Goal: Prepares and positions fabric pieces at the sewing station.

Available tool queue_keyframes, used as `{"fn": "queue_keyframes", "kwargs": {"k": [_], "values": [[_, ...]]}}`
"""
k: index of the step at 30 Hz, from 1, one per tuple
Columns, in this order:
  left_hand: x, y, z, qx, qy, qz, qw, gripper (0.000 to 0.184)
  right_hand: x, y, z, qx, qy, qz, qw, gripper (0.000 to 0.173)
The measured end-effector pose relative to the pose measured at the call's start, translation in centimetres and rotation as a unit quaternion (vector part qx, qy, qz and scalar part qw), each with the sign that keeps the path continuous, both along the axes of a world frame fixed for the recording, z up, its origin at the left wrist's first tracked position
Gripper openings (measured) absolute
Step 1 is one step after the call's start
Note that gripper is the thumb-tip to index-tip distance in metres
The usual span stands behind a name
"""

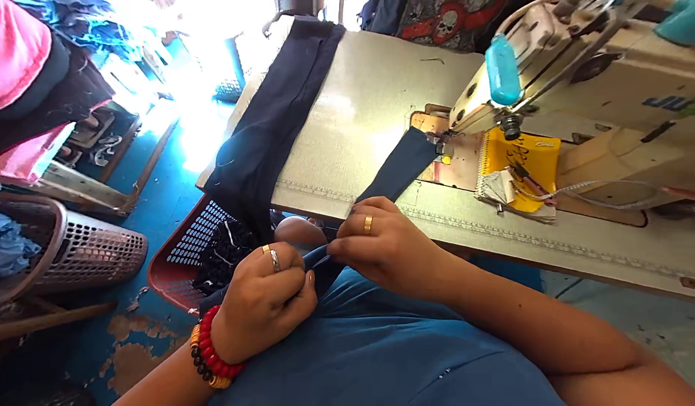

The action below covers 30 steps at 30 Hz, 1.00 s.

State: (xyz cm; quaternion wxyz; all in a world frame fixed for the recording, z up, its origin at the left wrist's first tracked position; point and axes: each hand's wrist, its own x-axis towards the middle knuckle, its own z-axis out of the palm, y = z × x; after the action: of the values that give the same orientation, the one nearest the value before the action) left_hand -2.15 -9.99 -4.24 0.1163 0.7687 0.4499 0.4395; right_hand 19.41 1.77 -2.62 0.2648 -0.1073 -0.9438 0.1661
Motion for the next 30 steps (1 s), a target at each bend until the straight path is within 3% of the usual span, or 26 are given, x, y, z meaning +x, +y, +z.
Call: {"fn": "queue_keyframes", "kwargs": {"k": [4, 8, 10, 13, 18, 23, 30], "values": [[1.1, 1.2, 1.1, -0.025, 0.018, -0.166, 0.986, 0.029, 3.3, -3.0, 1.4, 0.115, -0.035, -0.059, 0.991, 0.019], [3.6, 4.9, 1.0, -0.122, -0.019, -0.288, 0.95, 0.037, 7.9, -5.4, 0.1, 0.069, -0.048, -0.085, 0.993, 0.02], [5.7, 7.6, 0.1, -0.15, -0.002, -0.268, 0.952, 0.036, 10.0, -6.1, -1.0, 0.008, -0.05, -0.099, 0.994, 0.02], [9.6, 12.2, -2.0, -0.106, 0.104, -0.196, 0.969, 0.029, 12.4, -6.7, -2.7, -0.082, -0.03, -0.107, 0.99, 0.02], [14.0, 17.0, -5.3, -0.076, 0.263, -0.124, 0.954, 0.052, 14.1, -6.6, -4.0, -0.164, 0.004, -0.09, 0.982, 0.018], [14.8, 17.6, -6.9, -0.041, 0.303, -0.109, 0.946, 0.05, 14.9, -6.0, -4.9, -0.2, 0.038, -0.069, 0.977, 0.017], [14.9, 19.6, -6.6, 0.023, 0.339, -0.114, 0.933, 0.044, 15.1, -4.6, -6.6, -0.203, 0.062, -0.076, 0.974, 0.016]]}}
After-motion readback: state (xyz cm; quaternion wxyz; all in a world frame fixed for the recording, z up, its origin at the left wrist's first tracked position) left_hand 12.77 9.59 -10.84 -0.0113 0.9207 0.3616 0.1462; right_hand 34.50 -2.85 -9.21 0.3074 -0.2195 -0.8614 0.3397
